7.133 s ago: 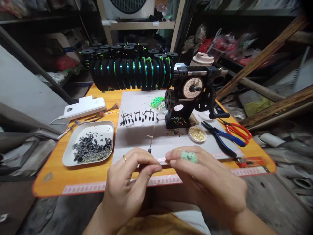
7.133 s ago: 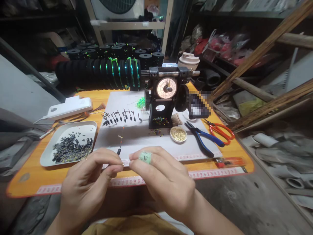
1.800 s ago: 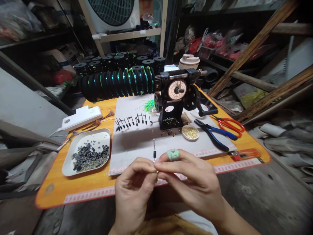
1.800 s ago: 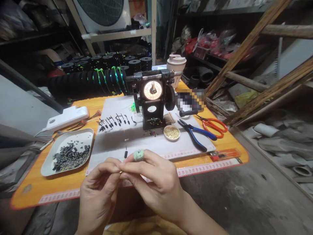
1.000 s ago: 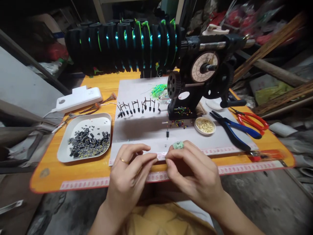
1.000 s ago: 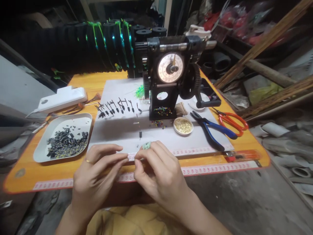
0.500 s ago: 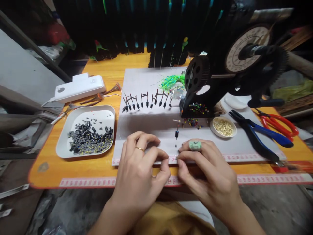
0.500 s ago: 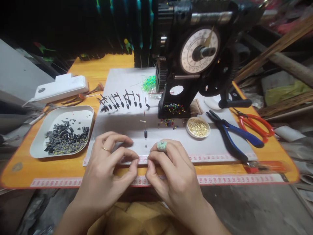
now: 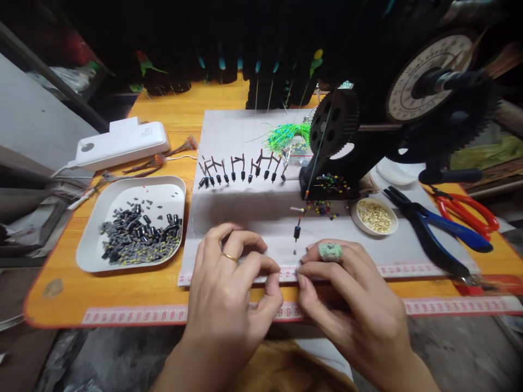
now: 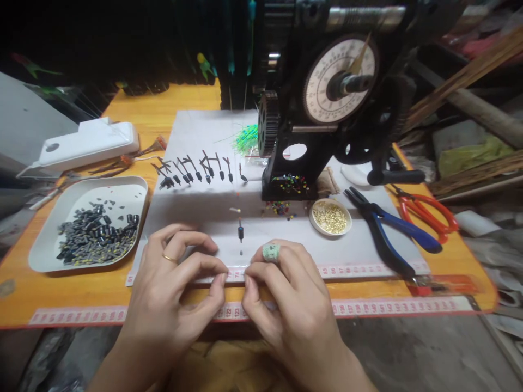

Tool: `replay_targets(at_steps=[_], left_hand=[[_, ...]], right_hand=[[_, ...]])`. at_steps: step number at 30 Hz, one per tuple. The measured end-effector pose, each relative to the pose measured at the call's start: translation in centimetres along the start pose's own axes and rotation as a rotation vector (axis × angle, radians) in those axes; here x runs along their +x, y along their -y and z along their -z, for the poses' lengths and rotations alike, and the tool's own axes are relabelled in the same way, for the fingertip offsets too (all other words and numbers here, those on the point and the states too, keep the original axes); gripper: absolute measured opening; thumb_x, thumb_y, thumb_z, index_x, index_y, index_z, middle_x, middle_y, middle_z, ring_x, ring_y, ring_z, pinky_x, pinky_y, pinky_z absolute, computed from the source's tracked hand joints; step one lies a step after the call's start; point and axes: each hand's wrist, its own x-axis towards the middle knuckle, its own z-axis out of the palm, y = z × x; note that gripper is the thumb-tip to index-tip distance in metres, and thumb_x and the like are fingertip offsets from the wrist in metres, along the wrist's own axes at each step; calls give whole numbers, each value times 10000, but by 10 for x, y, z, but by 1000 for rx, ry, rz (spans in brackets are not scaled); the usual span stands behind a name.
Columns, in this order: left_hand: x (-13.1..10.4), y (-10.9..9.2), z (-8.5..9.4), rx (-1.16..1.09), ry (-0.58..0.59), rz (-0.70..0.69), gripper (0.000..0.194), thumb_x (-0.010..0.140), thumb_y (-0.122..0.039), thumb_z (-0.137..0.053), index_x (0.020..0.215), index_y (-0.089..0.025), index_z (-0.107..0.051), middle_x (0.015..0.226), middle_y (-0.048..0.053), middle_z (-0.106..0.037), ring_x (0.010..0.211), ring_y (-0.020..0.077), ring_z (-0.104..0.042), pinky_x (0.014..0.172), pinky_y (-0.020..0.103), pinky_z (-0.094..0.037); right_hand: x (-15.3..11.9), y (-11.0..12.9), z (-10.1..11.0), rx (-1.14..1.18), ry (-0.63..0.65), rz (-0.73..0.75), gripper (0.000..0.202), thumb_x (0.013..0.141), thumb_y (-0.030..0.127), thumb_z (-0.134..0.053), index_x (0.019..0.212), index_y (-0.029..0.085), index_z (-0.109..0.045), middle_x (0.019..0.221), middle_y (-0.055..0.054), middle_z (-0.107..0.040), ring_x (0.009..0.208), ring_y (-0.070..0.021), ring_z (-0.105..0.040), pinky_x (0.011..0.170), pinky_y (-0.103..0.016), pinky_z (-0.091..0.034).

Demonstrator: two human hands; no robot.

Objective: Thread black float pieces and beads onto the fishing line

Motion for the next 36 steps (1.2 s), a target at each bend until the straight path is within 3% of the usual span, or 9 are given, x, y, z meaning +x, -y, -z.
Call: replay_targets(at_steps=[21,31,36], left_hand=[[-4,7,-2,133,11,-112,171,772,-36,-689,839,-191,-662,929,89,-639,1084,316,-497,981,557,-420],[-2,1,-3,191,27,-24,133,779,-97,-685,773,-228,-668,1025,103,-643,1141,333,-477,1155,651,-226],[0,-1,-2,165,47,31,108,777,-129,-681,747,-232,-672,1026,97,-641,1115,321,-471,1161,637,-220]], right_hand=[[-9,-12,13,-65,-41,-44,126,883,-9,-604,880,112,-639,900,-77,-592,911,-171,-558,810,-302,-456],[-11,-15,13,-80,-51,-34,126,879,7,-620,893,131,-634,921,-70,-602,902,-172,-566,798,-304,-454],[-11,-16,11,-100,-48,-19,120,880,19,-631,904,137,-629,930,-72,-606,895,-180,-570,792,-316,-453]])
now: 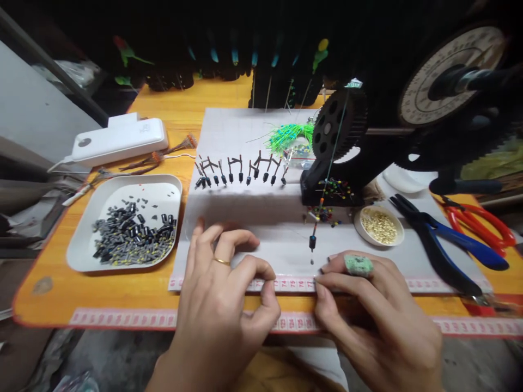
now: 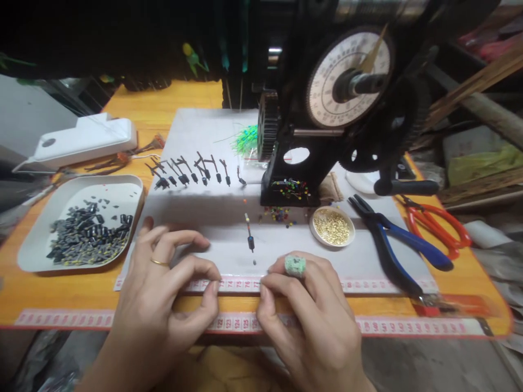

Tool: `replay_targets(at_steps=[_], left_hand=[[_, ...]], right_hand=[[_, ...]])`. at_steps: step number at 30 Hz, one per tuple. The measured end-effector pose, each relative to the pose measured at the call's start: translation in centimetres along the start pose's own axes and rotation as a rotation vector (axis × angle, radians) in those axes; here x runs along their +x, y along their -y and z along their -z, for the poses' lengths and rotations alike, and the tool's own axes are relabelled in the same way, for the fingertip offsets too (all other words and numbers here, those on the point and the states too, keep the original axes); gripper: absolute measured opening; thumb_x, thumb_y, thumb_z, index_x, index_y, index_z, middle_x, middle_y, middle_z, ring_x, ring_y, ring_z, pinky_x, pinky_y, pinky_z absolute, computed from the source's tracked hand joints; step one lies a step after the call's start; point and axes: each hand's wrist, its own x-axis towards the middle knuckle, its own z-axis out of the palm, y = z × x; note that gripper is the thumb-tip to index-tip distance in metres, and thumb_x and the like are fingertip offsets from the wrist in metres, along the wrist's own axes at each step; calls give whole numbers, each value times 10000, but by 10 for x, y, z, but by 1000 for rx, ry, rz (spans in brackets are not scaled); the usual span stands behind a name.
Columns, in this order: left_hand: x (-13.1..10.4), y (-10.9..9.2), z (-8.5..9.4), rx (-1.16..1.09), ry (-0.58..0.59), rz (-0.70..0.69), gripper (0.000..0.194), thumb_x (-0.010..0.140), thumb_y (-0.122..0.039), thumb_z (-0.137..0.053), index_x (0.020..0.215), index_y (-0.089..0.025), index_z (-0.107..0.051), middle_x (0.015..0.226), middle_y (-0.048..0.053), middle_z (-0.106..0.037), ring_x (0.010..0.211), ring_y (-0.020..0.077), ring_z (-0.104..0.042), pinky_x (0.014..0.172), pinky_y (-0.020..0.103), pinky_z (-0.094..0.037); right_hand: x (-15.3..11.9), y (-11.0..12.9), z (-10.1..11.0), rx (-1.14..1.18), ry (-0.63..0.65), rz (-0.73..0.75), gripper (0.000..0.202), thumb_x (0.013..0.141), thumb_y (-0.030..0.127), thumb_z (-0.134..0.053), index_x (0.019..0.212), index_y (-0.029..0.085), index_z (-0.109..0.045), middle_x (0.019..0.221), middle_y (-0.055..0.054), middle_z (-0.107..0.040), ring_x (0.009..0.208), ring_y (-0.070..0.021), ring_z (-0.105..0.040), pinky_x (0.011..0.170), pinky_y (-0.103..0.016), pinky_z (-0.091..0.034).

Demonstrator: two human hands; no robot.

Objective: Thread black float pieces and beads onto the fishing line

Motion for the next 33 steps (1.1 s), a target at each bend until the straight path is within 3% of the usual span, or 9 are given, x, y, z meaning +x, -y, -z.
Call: replay_targets(at_steps=[7,14,16,18,21,24,28,30,33], left_hand=[[0,-4,1,-54,-13,56,118,752,-87,-688,746,-205,-683,1030,101,-636,1120,310,-479,1191,613,-204],[-3,-2,3,-82,-75,-47,166,801,-62,-665,798,-227,-682,1033,81,-645,1226,316,-459,1202,622,-167],[-11,-5,4,-105,-176,-80,209,799,-36,-669,828,-244,-671,1024,69,-641,1222,301,-455,1172,578,-249],[-22,-10,4,-162,-230,-92,279,767,14,-674,860,-247,-643,946,45,-641,1069,256,-511,1031,458,-416],[-39,-17,6,-468,-76,-44,285,802,19,-616,915,-240,-579,823,3,-619,804,176,-565,748,305,-486],[-45,-20,9,-861,141,126,148,983,-177,-459,950,-235,-591,913,50,-632,863,200,-633,757,322,-501],[-35,-21,13,-1123,249,312,394,1021,-488,-392,1105,-234,-682,1041,97,-622,947,246,-613,853,369,-492],[-25,-25,11,-1250,273,369,370,990,-500,-487,1111,-231,-709,977,76,-622,836,208,-614,803,340,-508],[-13,-36,6,-1529,358,396,217,926,-410,-648,913,-215,-742,848,38,-630,591,130,-596,570,260,-512]], right_hand=[[-2,-4,0,-31,18,37,139,867,30,-641,937,150,-629,942,-77,-603,882,-204,-580,768,-341,-466],[-3,1,3,-30,-47,26,190,843,7,-651,948,164,-640,942,-80,-625,899,-212,-592,794,-346,-496],[-6,8,4,70,-68,-30,225,837,-2,-650,972,177,-643,936,-69,-640,885,-196,-618,763,-311,-526],[-9,18,4,363,-69,-192,200,886,27,-613,967,209,-628,925,-43,-663,769,-150,-655,671,-258,-556],[-14,35,-1,1084,58,-566,87,998,181,-560,939,242,-579,888,-4,-691,505,-69,-620,457,-172,-511],[-15,51,-3,1628,222,-779,124,1002,324,-605,941,233,-547,767,19,-686,471,-58,-633,422,-121,-471],[-13,61,3,1740,132,-762,207,950,338,-687,886,199,-548,799,3,-702,520,-73,-684,458,-128,-501],[-14,62,7,1708,111,-734,222,948,331,-689,864,190,-539,780,-1,-707,514,-77,-686,466,-137,-509],[-18,61,9,1653,132,-728,254,939,365,-694,873,188,-524,743,-2,-706,475,-80,-666,447,-146,-496]])
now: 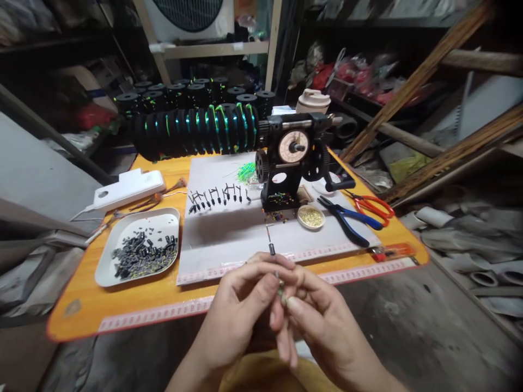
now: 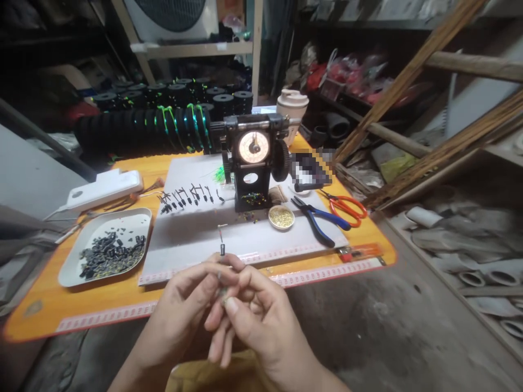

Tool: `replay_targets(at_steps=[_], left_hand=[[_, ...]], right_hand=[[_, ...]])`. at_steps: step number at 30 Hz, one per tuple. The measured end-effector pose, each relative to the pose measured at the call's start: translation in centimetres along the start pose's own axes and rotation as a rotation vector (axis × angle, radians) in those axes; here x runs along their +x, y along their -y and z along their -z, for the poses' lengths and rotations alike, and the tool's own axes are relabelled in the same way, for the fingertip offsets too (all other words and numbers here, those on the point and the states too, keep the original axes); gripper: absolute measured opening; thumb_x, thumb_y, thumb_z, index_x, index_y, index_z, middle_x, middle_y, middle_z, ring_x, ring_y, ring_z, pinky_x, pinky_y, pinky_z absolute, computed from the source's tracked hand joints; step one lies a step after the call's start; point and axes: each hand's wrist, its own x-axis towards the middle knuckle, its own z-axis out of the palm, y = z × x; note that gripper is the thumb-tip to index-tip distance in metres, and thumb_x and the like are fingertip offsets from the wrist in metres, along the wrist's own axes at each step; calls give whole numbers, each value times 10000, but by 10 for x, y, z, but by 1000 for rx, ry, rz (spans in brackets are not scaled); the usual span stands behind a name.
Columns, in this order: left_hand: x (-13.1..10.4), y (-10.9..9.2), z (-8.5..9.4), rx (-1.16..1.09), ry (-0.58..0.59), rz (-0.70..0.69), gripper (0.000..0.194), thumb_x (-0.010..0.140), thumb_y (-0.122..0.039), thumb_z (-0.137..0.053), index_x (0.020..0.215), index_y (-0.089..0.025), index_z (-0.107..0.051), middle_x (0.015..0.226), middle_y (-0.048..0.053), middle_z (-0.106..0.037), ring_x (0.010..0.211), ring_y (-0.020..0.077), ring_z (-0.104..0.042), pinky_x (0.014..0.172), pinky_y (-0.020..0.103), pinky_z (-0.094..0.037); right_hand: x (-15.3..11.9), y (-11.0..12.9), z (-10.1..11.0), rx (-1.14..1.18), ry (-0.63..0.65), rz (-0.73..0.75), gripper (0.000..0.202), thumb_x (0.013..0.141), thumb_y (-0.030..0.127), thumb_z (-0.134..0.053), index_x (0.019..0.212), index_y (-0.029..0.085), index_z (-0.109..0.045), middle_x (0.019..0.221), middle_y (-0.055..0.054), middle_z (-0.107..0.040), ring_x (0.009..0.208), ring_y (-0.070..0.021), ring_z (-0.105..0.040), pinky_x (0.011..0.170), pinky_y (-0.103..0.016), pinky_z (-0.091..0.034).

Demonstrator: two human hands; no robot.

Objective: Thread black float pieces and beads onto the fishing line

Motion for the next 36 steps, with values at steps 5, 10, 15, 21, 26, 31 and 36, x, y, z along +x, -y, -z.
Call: replay_targets(at_steps=[5,10,15,21,26,31,36], left_hand=[[14,-2,-17,-300,-43,-55,208,865,-352,-746,762,-174,-713,468,-77,-391,393,44,-331,400,128,-324],[18,-5,-18,-333,-130,-51,185,844,-326,-778,755,-174,-722,477,-88,-400,426,34,-201,413,120,-247],[4,7,-10,-307,-100,70,330,896,-485,-676,929,-173,-780,514,-51,-512,367,34,-301,392,158,-267],[-16,18,-11,-213,-46,108,219,868,-402,-737,841,-184,-739,553,-7,-597,457,89,-541,459,174,-377],[-6,11,-21,-158,-103,-36,198,889,-391,-711,804,-212,-719,499,-76,-434,375,58,-454,399,150,-384],[7,11,-24,-210,-180,-39,205,829,-368,-787,756,-186,-728,480,-82,-363,459,49,-277,439,109,-291],[8,8,-24,-252,-184,-2,170,859,-335,-759,786,-186,-720,479,-85,-382,455,52,-225,437,121,-268]], right_hand=[[-5,0,1,-123,-37,-17,346,907,445,-708,800,177,-517,642,18,-663,374,-46,-553,410,-142,-421],[-6,5,-6,-175,-41,-23,391,880,484,-720,766,183,-498,612,28,-644,360,-43,-519,406,-152,-405],[-7,3,-3,-131,-29,-39,388,891,495,-703,783,187,-494,639,23,-656,348,-39,-512,390,-150,-419],[-9,-5,8,-111,-11,-80,415,866,548,-709,822,187,-509,621,27,-646,331,-49,-514,355,-140,-387],[-10,-2,4,-164,-5,-107,413,844,529,-737,799,177,-527,582,37,-616,344,-45,-502,378,-144,-396],[-10,4,5,-226,-23,-107,436,834,509,-762,750,183,-485,591,44,-617,360,-31,-504,394,-128,-379],[-9,6,10,-252,8,-111,424,837,518,-753,767,181,-506,593,39,-615,364,-47,-520,389,-142,-389]])
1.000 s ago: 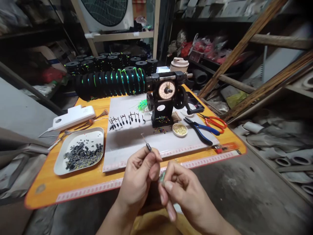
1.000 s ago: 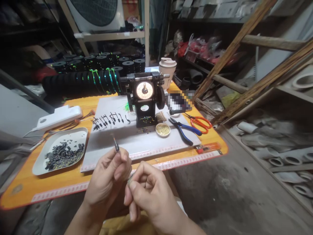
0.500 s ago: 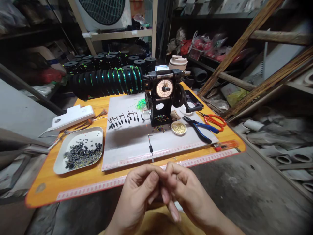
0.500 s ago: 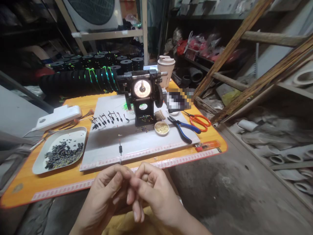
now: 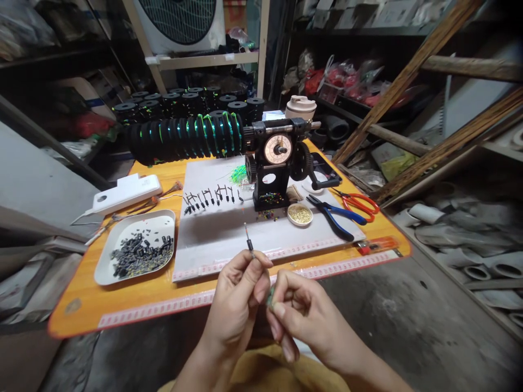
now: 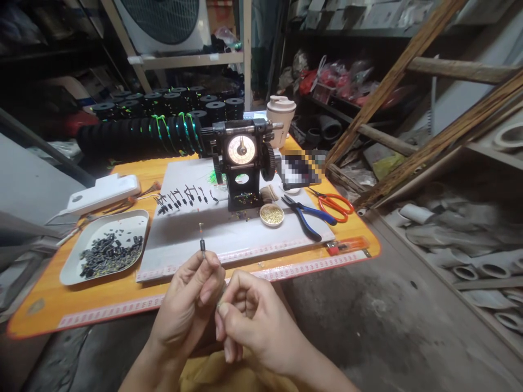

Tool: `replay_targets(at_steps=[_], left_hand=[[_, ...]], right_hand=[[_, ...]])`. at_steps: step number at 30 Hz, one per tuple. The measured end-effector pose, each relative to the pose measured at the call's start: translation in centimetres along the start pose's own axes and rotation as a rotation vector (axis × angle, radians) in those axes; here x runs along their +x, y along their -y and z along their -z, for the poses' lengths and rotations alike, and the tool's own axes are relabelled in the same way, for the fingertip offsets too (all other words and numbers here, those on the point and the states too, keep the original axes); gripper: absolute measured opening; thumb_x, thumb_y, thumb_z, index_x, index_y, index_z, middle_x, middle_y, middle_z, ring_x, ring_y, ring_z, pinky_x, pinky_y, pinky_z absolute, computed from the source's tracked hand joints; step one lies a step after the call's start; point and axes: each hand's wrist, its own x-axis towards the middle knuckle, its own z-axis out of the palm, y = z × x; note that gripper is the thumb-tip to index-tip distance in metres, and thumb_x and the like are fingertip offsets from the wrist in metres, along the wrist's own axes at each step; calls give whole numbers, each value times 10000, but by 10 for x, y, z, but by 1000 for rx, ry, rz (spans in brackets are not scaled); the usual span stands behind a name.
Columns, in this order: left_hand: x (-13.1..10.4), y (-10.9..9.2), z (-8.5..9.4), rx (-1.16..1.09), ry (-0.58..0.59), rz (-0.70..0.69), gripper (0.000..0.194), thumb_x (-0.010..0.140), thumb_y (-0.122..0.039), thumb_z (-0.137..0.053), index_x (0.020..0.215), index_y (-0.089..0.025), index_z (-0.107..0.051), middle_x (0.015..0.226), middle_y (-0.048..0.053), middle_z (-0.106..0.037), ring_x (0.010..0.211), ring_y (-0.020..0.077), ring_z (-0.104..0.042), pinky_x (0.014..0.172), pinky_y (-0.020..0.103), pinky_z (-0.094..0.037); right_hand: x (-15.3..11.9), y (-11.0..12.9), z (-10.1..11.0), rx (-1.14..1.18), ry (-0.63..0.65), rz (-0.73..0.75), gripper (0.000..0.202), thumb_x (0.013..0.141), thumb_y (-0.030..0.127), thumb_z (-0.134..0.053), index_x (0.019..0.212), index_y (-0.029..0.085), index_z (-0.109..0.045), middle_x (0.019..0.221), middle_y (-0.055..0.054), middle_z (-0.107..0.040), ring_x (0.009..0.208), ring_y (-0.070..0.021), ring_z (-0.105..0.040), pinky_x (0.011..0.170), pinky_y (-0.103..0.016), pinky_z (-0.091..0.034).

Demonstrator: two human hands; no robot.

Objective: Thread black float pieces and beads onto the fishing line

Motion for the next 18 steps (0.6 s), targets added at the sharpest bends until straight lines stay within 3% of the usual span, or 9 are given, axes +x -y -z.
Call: replay_targets(at_steps=[3,7,11,13,18], left_hand=[[-4,-1,3,23,6,11,190,876,-361,-736,843,-176,-763,546,-42,-501,465,51,-319,445,133,-322],[-9,11,14,125,94,-2,204,871,-376,-732,895,-183,-792,879,52,-671,500,75,-542,496,221,-482],[-7,23,21,79,17,-53,130,875,-378,-735,876,-251,-765,712,-22,-644,496,72,-580,494,181,-484],[-3,23,19,73,-30,-78,124,860,-357,-761,836,-235,-761,683,-31,-637,542,50,-563,524,133,-458],[5,17,6,31,-38,-70,221,831,-407,-779,793,-195,-730,625,-41,-628,359,-25,-336,367,85,-266]], right_hand=[[2,-1,2,-5,-12,15,409,867,527,-720,807,180,-512,617,39,-613,389,-46,-534,420,-151,-427],[4,-4,7,-18,-53,38,408,885,545,-692,845,184,-507,631,55,-586,414,-39,-523,450,-155,-449],[1,-8,11,-82,-55,11,413,872,558,-696,911,175,-548,679,28,-607,475,-69,-580,497,-188,-493],[-2,-8,11,-147,-56,6,385,889,531,-684,876,167,-560,694,19,-598,488,-72,-581,503,-192,-492],[-7,-8,8,-391,-58,81,268,982,396,-555,838,171,-579,733,18,-559,483,-62,-522,483,-180,-464]])
